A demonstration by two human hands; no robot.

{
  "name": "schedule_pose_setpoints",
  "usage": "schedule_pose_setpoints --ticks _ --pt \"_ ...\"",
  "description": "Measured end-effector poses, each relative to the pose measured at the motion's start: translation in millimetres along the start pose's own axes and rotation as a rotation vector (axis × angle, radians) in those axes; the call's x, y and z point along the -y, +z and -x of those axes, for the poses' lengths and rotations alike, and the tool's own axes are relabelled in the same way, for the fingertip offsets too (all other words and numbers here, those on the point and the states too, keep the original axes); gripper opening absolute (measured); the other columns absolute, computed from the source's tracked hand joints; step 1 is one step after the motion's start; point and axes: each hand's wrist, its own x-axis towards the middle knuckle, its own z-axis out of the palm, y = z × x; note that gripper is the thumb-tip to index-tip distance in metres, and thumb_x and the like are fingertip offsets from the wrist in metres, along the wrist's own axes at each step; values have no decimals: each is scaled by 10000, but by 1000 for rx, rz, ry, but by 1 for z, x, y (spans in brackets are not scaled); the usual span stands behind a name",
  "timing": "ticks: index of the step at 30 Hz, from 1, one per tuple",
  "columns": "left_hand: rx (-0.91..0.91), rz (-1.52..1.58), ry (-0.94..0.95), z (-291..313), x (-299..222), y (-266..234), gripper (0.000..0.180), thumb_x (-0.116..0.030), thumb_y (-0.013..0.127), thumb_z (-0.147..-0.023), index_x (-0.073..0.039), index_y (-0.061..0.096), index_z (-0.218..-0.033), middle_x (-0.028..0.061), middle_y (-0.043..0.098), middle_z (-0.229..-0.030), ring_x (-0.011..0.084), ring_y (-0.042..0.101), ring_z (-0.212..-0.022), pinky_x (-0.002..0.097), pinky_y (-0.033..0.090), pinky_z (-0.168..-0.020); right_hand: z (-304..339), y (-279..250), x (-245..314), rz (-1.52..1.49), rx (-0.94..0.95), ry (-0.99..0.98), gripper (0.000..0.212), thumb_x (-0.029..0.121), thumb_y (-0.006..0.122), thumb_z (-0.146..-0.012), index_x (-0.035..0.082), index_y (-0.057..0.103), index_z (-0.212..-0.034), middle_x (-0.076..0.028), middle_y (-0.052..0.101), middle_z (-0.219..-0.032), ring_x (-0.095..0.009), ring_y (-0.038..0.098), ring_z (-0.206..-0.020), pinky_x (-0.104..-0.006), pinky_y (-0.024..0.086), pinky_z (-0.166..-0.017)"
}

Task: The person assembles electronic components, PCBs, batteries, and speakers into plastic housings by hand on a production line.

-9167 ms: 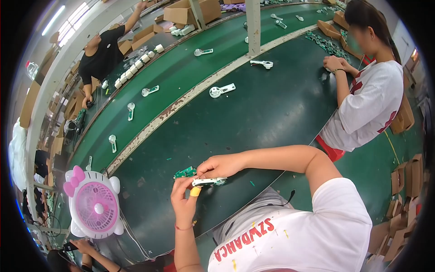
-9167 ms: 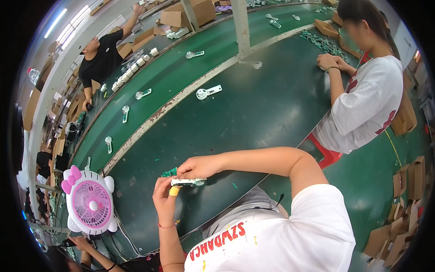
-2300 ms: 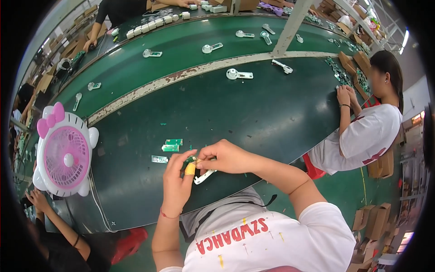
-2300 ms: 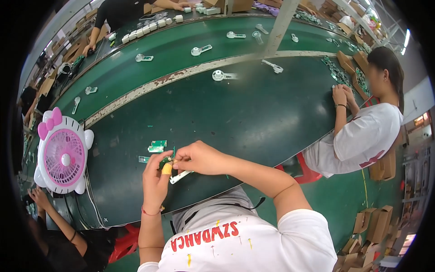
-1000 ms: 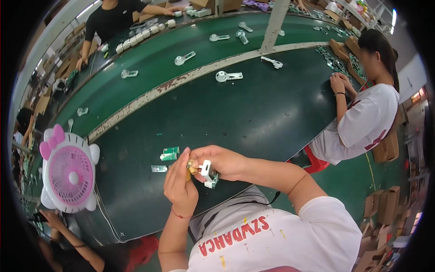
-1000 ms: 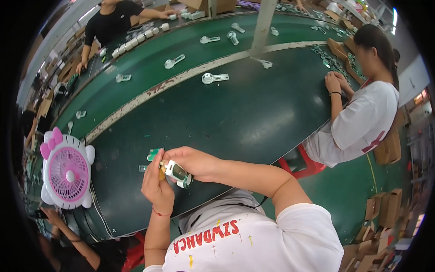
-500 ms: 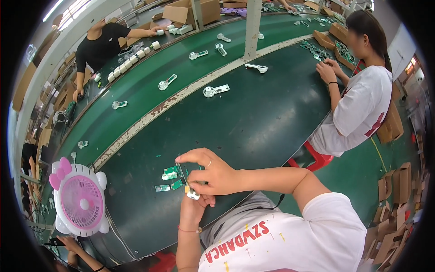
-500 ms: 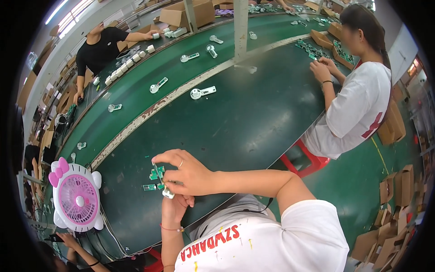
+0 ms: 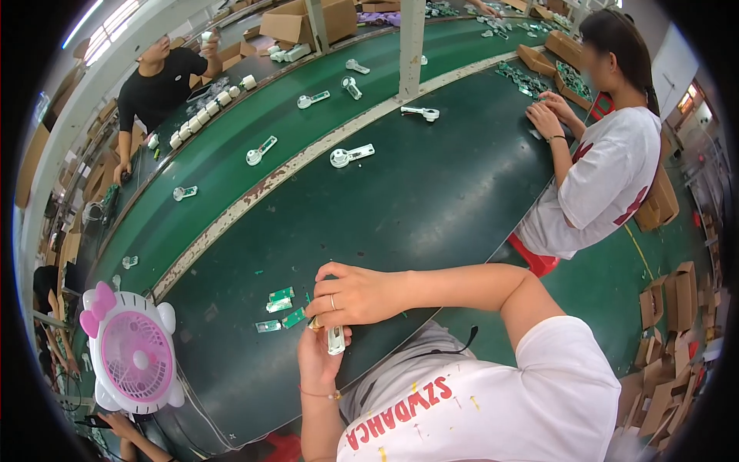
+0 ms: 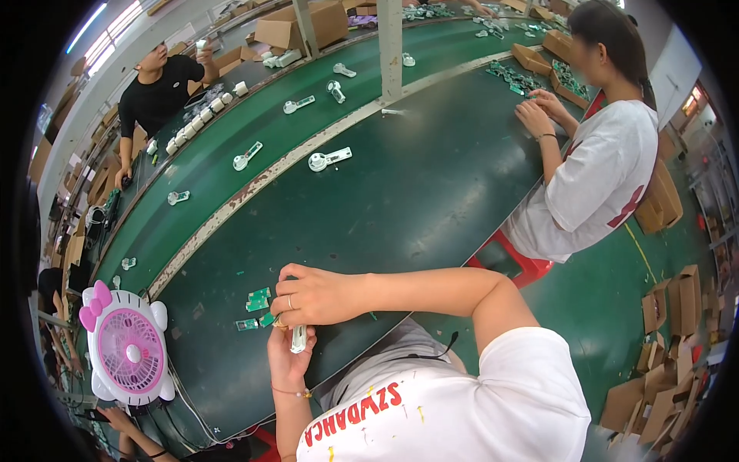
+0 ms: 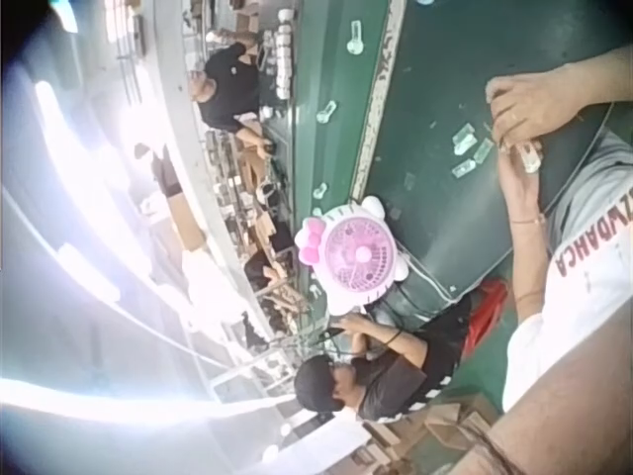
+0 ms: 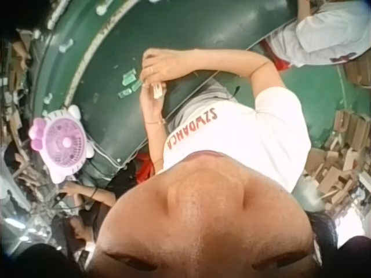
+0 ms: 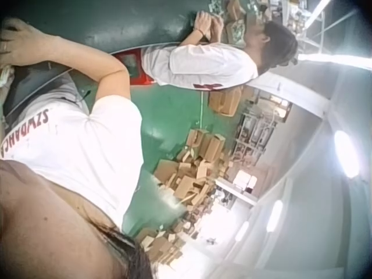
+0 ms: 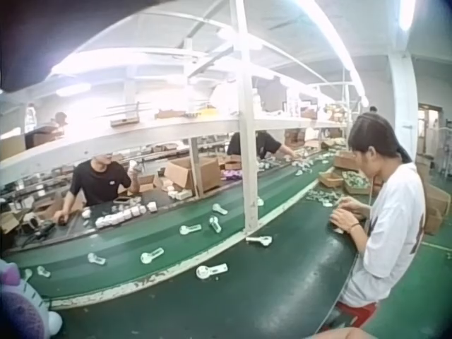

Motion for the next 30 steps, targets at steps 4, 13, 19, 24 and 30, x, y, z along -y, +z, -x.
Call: schedule_pose_setpoints --ticks 4,13,19,24,30 --pt "-12 43 -16 -2 -3 10 275 -247 414 -935 -36 504 -1086 107 622 -889 222 637 -711 291 542 -543 -1 -7 -3 51 94 -55 142 173 571 -763 107 585 -888 -7 565 -963 -154 516 -849 -353 361 -866" --pt "-63 -242 51 0 -14 22 326 -125 428 -927 -20 436 -1235 128 581 -1068 256 653 -814 319 568 -609 1 -14 -16 130 143 -3 139 161 555 -764 129 586 -895 2 535 -795 -144 507 -758 -312 344 -739" --pt "-37 -235 99 -5 -10 21 319 -60 474 -899 -12 450 -1213 111 582 -1064 239 636 -878 347 557 -752 -7 -20 -19 217 199 -25 108 169 563 -759 126 567 -859 9 514 -741 -136 509 -696 -319 352 -732" --pt "-27 -407 162 -2 -6 27 296 -19 498 -875 19 456 -1166 98 609 -998 224 644 -823 331 544 -726 -11 -17 -13 228 185 -56 114 185 574 -750 124 560 -845 10 502 -756 -128 508 -681 -319 352 -721" --pt "-158 -547 458 4 -6 28 493 67 496 -848 17 360 -1319 114 585 -1074 170 616 -860 291 526 -750 -7 -18 -1 76 263 392 147 154 588 -749 98 605 -884 -51 579 -802 -200 590 -704 -332 411 -661"
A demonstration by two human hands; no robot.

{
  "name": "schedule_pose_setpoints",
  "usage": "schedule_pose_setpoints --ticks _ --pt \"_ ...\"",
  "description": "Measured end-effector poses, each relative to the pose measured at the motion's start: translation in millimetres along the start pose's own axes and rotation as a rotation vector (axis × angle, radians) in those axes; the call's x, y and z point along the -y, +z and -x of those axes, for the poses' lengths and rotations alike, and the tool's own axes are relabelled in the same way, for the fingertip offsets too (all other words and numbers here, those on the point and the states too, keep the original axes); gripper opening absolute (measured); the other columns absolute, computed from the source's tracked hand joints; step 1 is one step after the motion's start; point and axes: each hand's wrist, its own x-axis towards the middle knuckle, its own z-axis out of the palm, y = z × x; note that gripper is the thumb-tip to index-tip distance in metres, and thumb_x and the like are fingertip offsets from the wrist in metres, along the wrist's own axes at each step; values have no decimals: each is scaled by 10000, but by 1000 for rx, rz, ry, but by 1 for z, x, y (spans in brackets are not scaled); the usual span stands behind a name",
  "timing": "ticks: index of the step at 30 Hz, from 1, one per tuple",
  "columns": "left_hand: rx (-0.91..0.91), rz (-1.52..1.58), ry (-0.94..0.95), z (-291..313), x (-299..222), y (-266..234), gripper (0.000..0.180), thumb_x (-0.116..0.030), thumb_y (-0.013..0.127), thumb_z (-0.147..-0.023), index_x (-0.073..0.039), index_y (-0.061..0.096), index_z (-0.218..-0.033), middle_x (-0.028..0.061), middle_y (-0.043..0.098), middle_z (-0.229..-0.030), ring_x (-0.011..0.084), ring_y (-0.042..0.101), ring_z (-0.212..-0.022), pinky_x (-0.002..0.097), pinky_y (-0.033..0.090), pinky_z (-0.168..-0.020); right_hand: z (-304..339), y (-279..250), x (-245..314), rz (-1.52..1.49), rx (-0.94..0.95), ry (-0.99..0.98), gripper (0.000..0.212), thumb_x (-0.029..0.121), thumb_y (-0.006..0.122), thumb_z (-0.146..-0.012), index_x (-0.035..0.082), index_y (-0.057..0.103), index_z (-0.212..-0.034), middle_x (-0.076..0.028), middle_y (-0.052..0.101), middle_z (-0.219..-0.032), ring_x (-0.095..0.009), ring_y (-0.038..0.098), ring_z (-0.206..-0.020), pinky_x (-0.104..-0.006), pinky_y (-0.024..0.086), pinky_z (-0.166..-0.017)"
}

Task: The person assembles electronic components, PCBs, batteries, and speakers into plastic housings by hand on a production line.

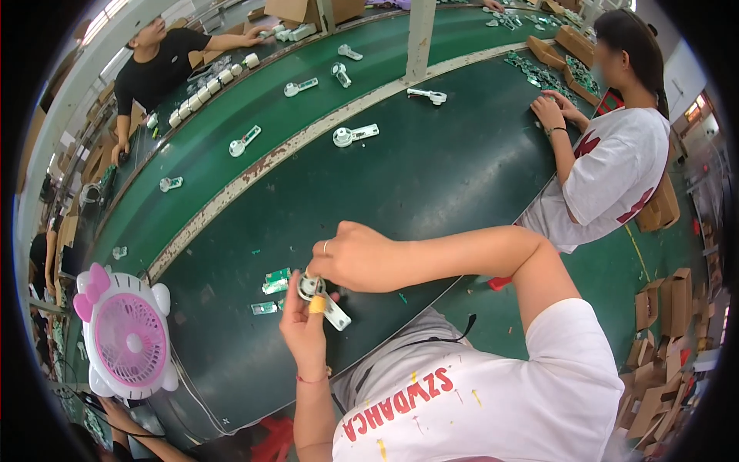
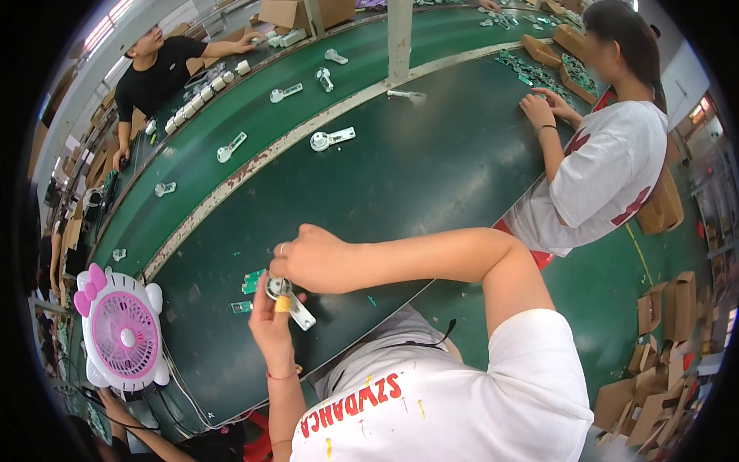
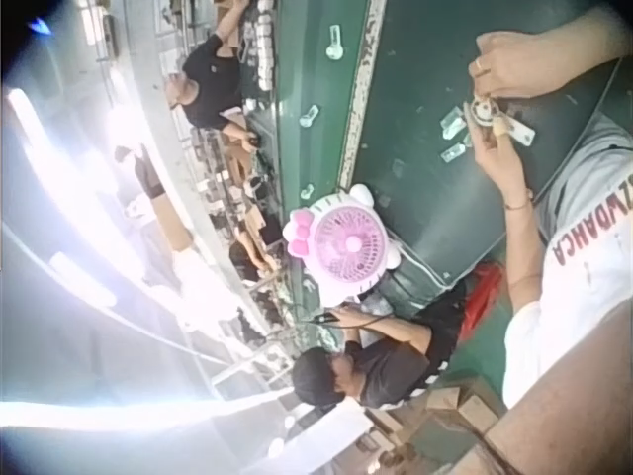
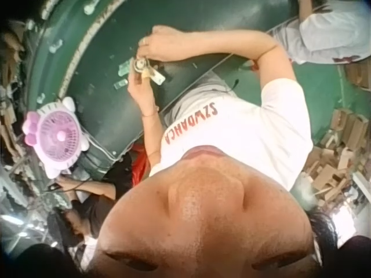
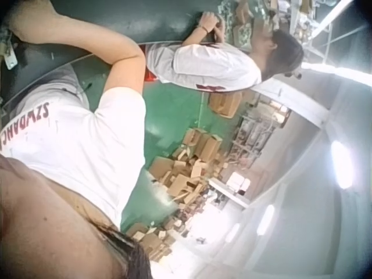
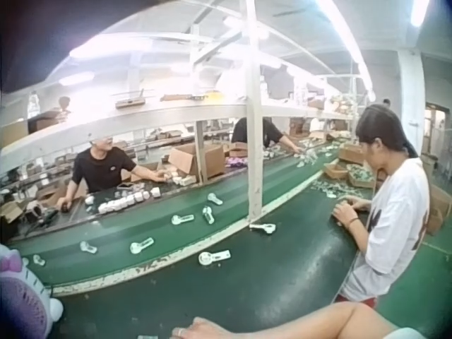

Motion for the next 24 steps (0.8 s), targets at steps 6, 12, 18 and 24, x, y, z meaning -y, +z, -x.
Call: schedule_pose_setpoints --ticks 6,12,18,24 --pt "-91 -333 273 -17 -11 2 488 42 462 -869 -7 364 -1345 89 525 -1231 108 518 -1002 227 420 -846 -3 1 -13 -981 228 385 180 54 636 -795 11 615 -969 -38 627 -814 -87 582 -752 -250 484 -679" --pt "-81 -24 285 -29 -24 8 533 46 546 -845 -55 386 -1343 69 548 -1157 108 536 -977 225 468 -795 -9 13 11 -1185 -190 508 220 68 644 -803 -8 606 -1006 -51 633 -855 -90 577 -750 -218 474 -691" --pt "-33 1 277 -28 -26 -7 533 47 536 -846 -82 393 -1343 66 558 -1123 112 551 -962 212 492 -729 -9 25 13 -996 -211 470 221 68 654 -796 2 602 -1001 -51 629 -851 -90 575 -768 -222 469 -697" --pt "-63 69 236 -25 -25 -5 504 30 514 -863 -90 399 -1339 59 578 -1071 103 564 -922 214 511 -720 -7 28 16 -929 -199 447 243 77 672 -791 10 594 -1012 -30 577 -913 -95 540 -812 -225 436 -741"
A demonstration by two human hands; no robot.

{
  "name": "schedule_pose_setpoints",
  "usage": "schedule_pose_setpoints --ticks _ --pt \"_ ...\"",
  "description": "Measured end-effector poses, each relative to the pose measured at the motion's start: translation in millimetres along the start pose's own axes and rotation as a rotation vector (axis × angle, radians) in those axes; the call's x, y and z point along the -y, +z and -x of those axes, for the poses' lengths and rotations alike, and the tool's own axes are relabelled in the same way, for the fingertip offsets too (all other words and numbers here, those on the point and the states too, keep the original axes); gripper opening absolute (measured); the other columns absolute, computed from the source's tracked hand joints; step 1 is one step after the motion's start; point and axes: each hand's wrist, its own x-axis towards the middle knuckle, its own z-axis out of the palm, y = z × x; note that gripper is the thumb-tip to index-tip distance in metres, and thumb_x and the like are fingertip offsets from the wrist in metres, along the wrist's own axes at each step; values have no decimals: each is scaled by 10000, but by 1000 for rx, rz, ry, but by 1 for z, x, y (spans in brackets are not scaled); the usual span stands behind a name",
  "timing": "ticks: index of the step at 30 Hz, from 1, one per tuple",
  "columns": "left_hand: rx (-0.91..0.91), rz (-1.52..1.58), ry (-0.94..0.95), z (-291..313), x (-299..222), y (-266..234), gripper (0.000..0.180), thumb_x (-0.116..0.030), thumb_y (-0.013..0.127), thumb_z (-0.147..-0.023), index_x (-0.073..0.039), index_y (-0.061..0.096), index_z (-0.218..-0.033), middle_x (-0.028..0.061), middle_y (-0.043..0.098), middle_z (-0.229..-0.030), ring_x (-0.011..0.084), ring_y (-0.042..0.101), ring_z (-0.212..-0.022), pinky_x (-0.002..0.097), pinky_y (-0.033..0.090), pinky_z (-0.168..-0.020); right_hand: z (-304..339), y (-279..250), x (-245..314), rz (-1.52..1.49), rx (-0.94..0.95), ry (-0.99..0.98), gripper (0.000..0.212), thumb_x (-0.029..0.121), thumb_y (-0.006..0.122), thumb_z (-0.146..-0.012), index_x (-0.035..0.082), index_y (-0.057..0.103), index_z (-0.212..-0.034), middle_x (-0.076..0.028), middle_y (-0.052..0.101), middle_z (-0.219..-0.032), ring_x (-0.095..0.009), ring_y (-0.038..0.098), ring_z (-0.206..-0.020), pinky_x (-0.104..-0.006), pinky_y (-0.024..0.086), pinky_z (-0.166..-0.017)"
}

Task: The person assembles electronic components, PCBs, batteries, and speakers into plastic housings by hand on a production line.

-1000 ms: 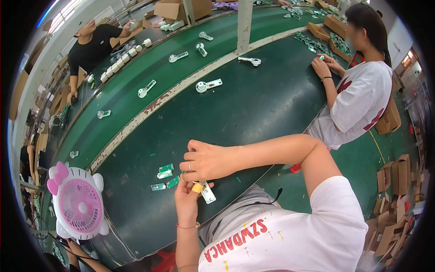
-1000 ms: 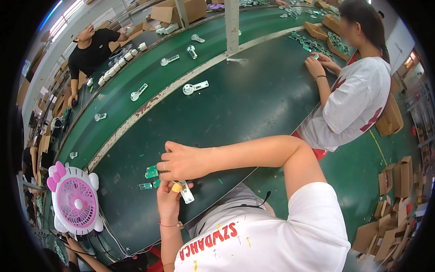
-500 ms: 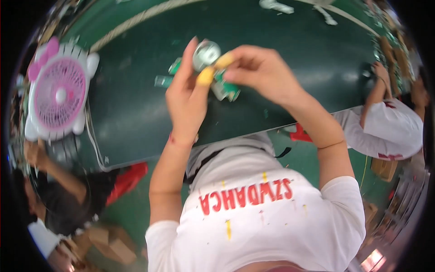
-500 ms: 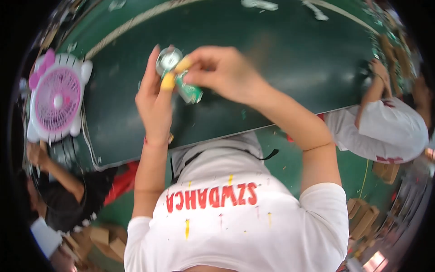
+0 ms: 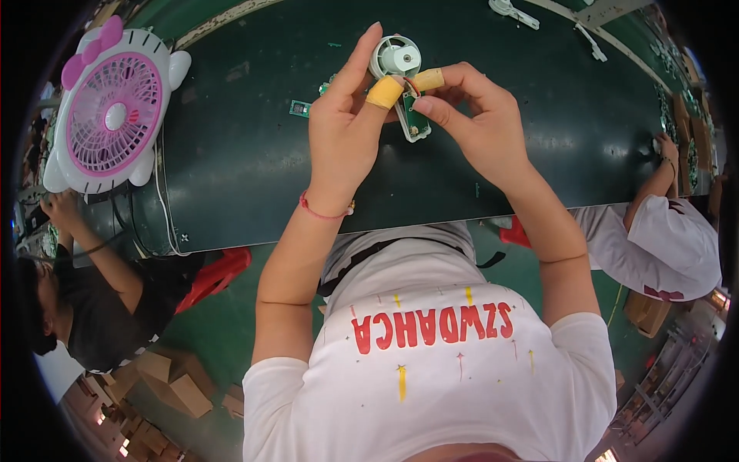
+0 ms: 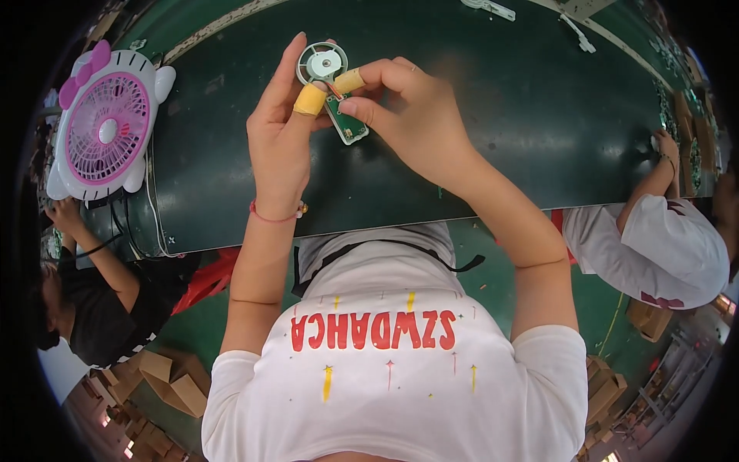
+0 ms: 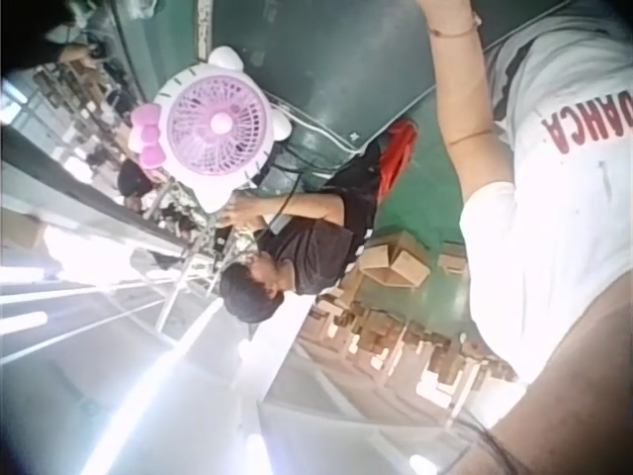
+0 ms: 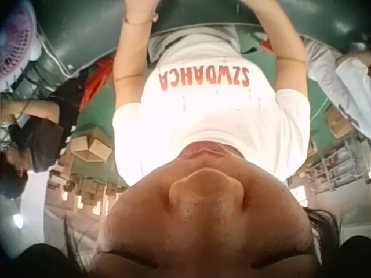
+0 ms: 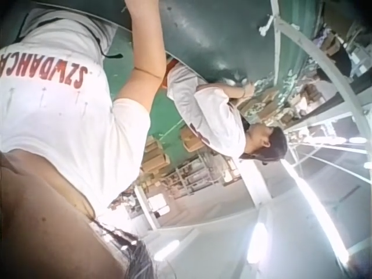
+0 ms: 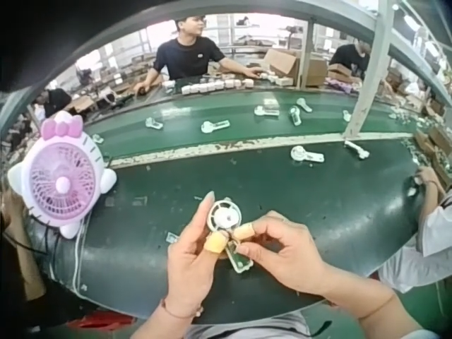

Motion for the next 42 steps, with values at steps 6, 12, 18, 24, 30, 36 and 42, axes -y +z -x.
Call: schedule_pose_setpoints --ticks 6,12,18,24,30,36,42 --pt "-4 83 -45 -3 0 2 467 -6 503 -881 -91 410 -1331 40 588 -1011 86 562 -895 221 524 -724 -6 -3 -3 298 -82 -329 237 52 712 -715 32 590 -917 -76 524 -962 -179 549 -837 -264 465 -681" --pt "-44 98 -108 -7 -4 4 449 -16 514 -878 -95 438 -1314 19 579 -987 76 558 -883 207 520 -701 -10 -4 -6 216 -57 -357 207 74 685 -740 54 593 -924 -95 501 -953 -203 533 -835 -300 453 -680" --pt "-60 92 -167 2 -1 6 442 -32 476 -901 -100 409 -1333 44 558 -1138 92 557 -941 208 513 -722 1 -1 -14 253 -22 -328 270 29 673 -740 68 570 -986 -93 464 -1028 -185 511 -846 -277 435 -708" --pt "-79 -85 84 3 7 11 459 -2 429 -906 -25 329 -1354 143 477 -1284 244 562 -1063 286 479 -842 0 4 -7 -26 0 217 356 153 646 -826 20 460 -1099 -62 587 -919 -96 561 -751 -238 440 -662" --pt "-167 -175 148 -15 10 17 620 57 504 -840 -51 236 -1388 136 444 -1263 154 459 -1095 269 388 -900 -29 5 -3 25 325 85 135 100 517 -881 -31 549 -890 -93 604 -715 -112 612 -691 -271 495 -626" --pt "-186 -381 69 -34 11 -26 717 -102 562 -840 -58 134 -1413 156 313 -1378 295 353 -1243 391 257 -1025 -130 -9 -45 -55 296 392 270 308 525 -900 70 603 -799 16 568 -686 -53 523 -598 -198 420 -539" --pt "112 -769 120 -25 8 -31 507 -11 543 -795 -37 414 -1284 155 417 -1294 305 392 -1224 355 319 -1010 -286 -72 -107 776 181 197 462 446 540 -840 2 665 -806 -114 622 -693 -214 588 -661 -337 457 -638"
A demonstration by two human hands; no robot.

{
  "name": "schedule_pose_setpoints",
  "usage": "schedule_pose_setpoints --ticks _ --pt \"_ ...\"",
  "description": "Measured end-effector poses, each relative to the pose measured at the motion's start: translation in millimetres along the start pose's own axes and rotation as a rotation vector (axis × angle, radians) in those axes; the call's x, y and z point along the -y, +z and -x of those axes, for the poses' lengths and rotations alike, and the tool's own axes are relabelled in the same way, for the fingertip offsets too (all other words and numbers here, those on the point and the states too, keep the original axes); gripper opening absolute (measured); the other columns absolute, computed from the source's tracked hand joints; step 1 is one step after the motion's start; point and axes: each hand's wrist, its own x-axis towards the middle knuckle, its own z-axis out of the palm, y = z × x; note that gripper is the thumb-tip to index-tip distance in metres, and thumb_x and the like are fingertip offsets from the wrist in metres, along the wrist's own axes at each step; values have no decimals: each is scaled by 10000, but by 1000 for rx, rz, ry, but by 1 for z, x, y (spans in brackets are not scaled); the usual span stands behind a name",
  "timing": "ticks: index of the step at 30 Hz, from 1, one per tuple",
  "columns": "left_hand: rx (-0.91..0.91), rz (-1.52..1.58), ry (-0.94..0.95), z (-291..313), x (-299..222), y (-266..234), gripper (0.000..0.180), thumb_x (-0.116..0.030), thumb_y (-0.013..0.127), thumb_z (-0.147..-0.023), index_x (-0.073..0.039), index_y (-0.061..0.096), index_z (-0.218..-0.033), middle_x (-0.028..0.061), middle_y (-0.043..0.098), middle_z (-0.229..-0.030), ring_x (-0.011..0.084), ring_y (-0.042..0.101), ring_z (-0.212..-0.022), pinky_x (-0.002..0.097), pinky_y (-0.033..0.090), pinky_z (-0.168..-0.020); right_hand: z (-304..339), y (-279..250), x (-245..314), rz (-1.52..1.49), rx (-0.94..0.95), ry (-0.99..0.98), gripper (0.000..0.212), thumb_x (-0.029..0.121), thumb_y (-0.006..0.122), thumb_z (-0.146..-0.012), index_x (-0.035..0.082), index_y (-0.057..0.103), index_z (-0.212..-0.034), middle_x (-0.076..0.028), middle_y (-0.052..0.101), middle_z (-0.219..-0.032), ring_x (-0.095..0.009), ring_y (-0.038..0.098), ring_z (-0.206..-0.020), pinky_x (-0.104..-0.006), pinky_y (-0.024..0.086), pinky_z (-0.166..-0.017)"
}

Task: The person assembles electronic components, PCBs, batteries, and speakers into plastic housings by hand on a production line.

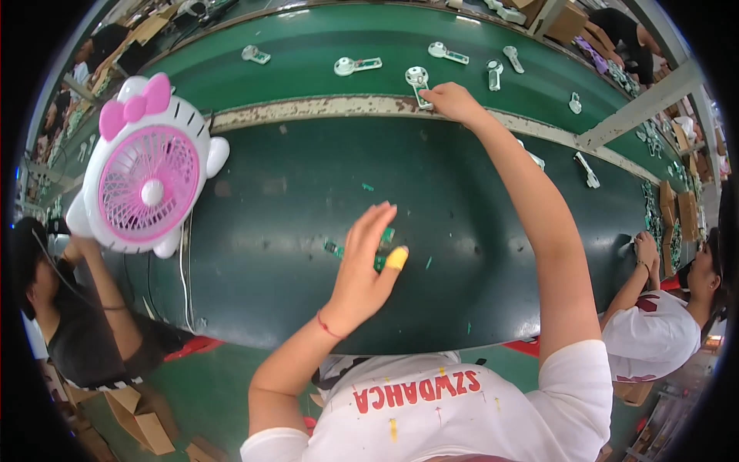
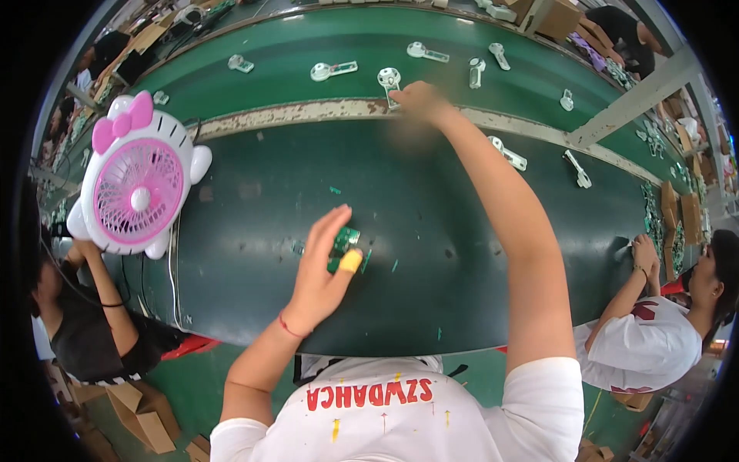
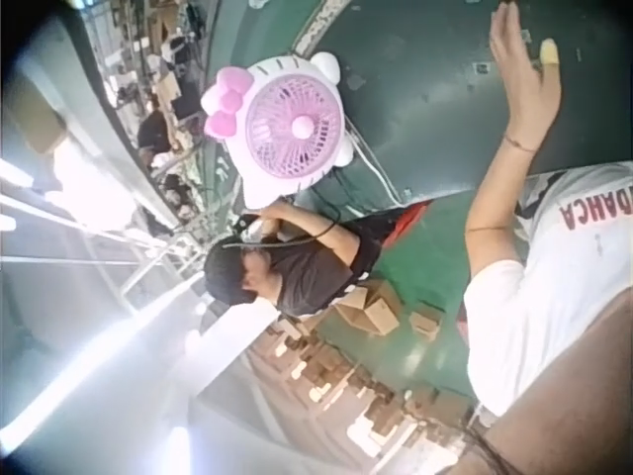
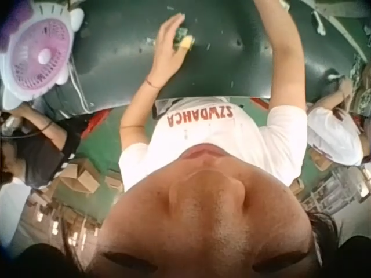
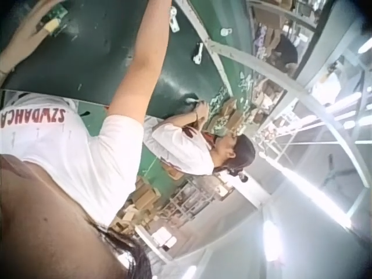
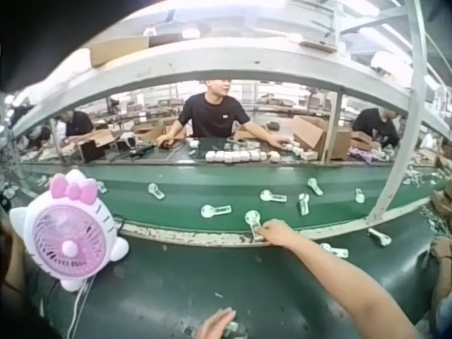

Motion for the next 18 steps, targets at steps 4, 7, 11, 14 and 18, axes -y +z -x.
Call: schedule_pose_setpoints --ticks 4,7,11,14,18 --pt "20 -23 -41 3 13 -9 473 -75 568 -824 -21 424 -1271 157 410 -1298 333 379 -1224 392 317 -1004 -31 4 11 210 -54 -67 480 427 395 -912 36 643 -787 -160 636 -798 -343 602 -778 -421 460 -716" --pt "-4 -32 -52 0 10 -11 429 -78 555 -829 -5 455 -1240 172 441 -1271 338 415 -1198 389 330 -995 -57 -28 -26 352 -650 -98 332 335 497 -884 38 595 -773 -167 598 -693 -342 590 -730 -439 484 -648" --pt "5 -13 -70 -4 9 -11 407 -69 564 -814 11 477 -1203 185 468 -1238 371 434 -1175 415 348 -981 -84 -77 -126 467 -634 276 384 293 587 -815 114 528 -1149 -130 534 -1157 -320 505 -1063 -420 474 -825" --pt "9 17 -113 -8 10 -10 348 -76 547 -817 16 518 -1151 186 486 -1213 375 452 -1157 423 361 -972 -88 -84 -194 535 -559 109 287 190 581 -802 80 564 -1067 -161 532 -1080 -338 536 -986 -434 462 -832" --pt "-2 30 -141 -13 12 -5 316 -76 549 -814 15 546 -1117 179 513 -1179 361 476 -1135 409 372 -963 -80 -80 -189 580 -625 162 210 94 568 -762 25 555 -960 -176 532 -1011 -338 552 -925 -433 479 -773"
